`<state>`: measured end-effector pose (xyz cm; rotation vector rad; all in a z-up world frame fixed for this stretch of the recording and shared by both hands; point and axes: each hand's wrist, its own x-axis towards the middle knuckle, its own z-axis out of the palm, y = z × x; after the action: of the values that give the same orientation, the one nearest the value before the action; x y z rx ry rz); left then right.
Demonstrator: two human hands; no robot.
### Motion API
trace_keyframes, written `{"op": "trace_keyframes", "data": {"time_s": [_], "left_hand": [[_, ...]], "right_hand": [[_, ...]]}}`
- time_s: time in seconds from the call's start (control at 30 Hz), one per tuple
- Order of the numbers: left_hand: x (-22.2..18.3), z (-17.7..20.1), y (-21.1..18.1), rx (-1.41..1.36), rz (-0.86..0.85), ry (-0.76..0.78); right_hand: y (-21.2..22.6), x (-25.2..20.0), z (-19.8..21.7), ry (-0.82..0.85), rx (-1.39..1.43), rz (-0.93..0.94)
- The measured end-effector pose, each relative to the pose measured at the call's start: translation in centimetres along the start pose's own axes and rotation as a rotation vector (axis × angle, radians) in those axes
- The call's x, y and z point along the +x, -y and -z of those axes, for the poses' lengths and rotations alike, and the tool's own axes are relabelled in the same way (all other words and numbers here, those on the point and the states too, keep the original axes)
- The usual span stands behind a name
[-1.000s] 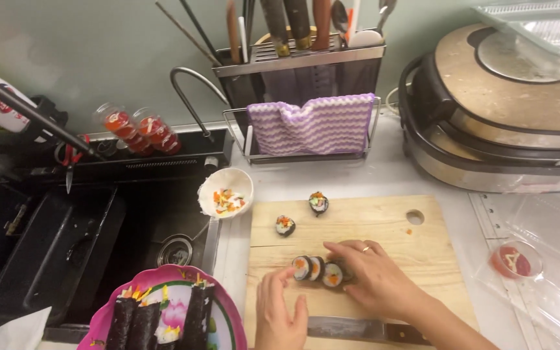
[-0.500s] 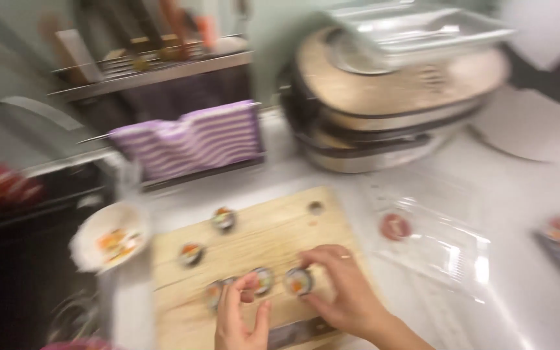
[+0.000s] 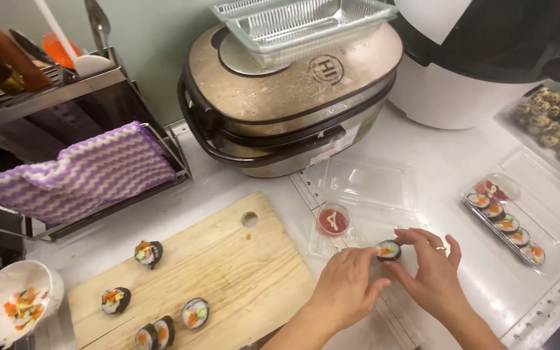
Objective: Slicing sushi rolls into pieces and packing them into a plastic container.
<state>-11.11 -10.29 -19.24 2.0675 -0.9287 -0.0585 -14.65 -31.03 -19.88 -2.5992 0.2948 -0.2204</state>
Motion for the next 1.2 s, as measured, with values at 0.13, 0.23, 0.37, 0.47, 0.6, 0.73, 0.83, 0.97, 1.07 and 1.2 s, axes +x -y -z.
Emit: {"op": "trace_keyframes", "data": {"time_s": [0.13,0.23,0.37,0.47,0.6,0.73,0.83,0.97,1.07,1.2], "left_hand": [[0.6,-0.9,0.4,-0.043,0.112,0.072],[0.8,-0.7,0.3,-0.042,0.151,0.114],[0.6,-1.0,0.5,-0.023,0.151,0.106],[0.5,-2.2,1.5,0.059,0.128,0.005],[0.6,-2.5,1.8,0.115,0.126,-0.039],[0.2,-1.0,0.9,0.159,0.002,-0.123],[-2.6,2.7,0.7,0.154,-0.033,-0.252],[-9.7,10.6,1.0,0.069,0.218,-0.578],[-17.0,15.9,0.6,0.073,0.516,-0.683],[-24.0,15.1,1.3,-0.01,0.642,-0.768]], "right_hand": [[-0.7,0.6,1.5,0.14,-0.128,0.128],[-1.0,1.3,2.6,0.192,-0.125,0.189],[-0.7,2.2,3.1,0.264,-0.111,0.224],[-1.5,2.7,2.4,0.281,-0.118,0.215],[-1.1,3.3,2.1,0.304,-0.179,0.222],[-0.4,4.1,1.3,0.062,-0.19,0.352],[5.4,4.1,0.4,-0.061,-0.061,0.497],[13.8,3.1,-4.2,0.032,0.332,0.691],[20.3,0.8,-9.4,0.352,0.428,0.814],[25.3,-0.4,-14.0,0.529,0.384,1.002]]}}
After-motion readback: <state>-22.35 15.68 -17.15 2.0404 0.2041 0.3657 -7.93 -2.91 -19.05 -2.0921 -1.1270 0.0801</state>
